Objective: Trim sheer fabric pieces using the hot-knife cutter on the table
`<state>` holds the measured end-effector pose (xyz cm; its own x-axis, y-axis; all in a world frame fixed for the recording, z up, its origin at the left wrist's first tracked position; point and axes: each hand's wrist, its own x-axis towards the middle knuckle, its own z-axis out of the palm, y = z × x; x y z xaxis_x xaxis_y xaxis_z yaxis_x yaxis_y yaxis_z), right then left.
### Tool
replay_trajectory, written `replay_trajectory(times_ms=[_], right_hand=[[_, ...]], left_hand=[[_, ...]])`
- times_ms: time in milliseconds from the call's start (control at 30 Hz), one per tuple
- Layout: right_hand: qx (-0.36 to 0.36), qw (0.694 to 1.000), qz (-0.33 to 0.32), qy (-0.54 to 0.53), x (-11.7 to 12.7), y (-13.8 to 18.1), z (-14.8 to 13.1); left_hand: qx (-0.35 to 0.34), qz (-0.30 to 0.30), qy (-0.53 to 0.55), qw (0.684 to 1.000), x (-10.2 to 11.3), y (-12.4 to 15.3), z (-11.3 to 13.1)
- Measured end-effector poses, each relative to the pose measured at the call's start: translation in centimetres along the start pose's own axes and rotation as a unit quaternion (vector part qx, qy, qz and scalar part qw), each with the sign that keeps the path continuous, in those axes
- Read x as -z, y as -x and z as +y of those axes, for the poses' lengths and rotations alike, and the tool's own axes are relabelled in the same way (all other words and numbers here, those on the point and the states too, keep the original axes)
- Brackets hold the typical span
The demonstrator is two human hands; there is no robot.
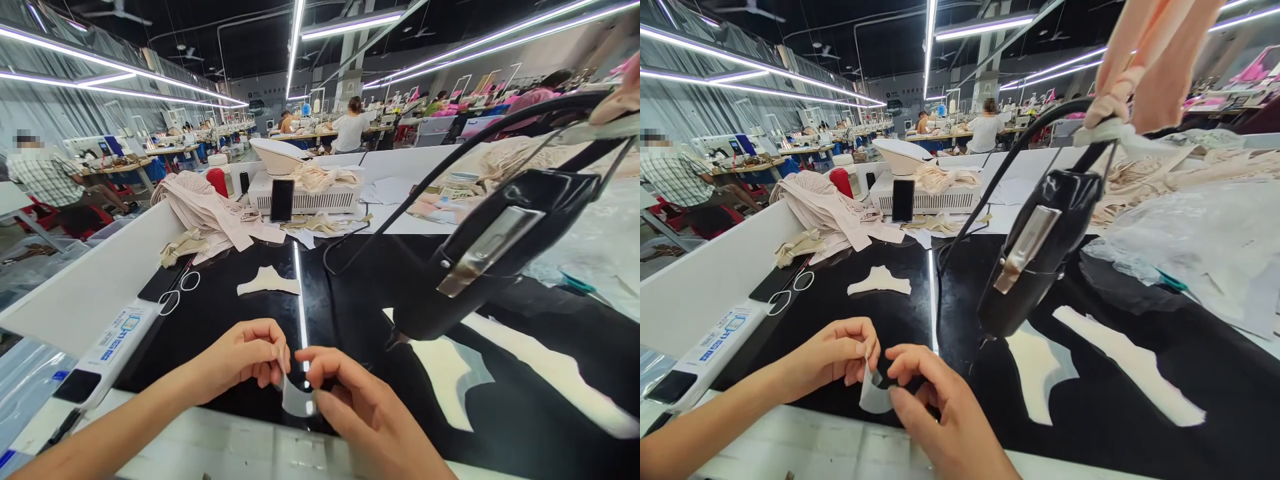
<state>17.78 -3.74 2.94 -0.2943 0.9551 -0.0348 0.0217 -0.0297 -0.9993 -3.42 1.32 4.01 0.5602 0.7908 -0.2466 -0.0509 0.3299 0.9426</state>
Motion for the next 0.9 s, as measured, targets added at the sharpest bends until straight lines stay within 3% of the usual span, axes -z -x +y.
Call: replay_trajectory(times_ms=[233, 500, 633, 733, 833, 900], right_hand=[[0.011, 1.0, -0.025, -0.003, -0.8, -0.7, 0.6], [-0.008, 0.975, 0.032, 0.218, 0.0, -1.3, 0.9], [0.089, 0.924, 0.054, 0.368, 0.7, -1.6, 2.1], [0.189, 0.865, 0.078, 0.458, 1.1, -1.9, 3.3], [0.207, 0.846, 0.096, 0.482, 1.1, -2.0, 3.7], [0.209, 0.836, 0.102, 0.497, 1.1, -1.6, 3.5]], left_hand=[[-0.041, -0.064, 0.055, 0.996, -1.0, -0.2, 0.3], [-0.064, -0.028, -0.067, 0.995, 0.5, -0.8, -0.1], [-0.089, 0.019, -0.195, 0.977, 1.0, -0.7, -0.2], [-0.138, 0.038, -0.341, 0.929, 1.1, -0.6, -0.4], [-0.193, 0.04, -0.54, 0.819, 1.3, -0.5, -1.0], [-0.213, 0.043, -0.592, 0.776, 1.4, -0.4, -1.6]])
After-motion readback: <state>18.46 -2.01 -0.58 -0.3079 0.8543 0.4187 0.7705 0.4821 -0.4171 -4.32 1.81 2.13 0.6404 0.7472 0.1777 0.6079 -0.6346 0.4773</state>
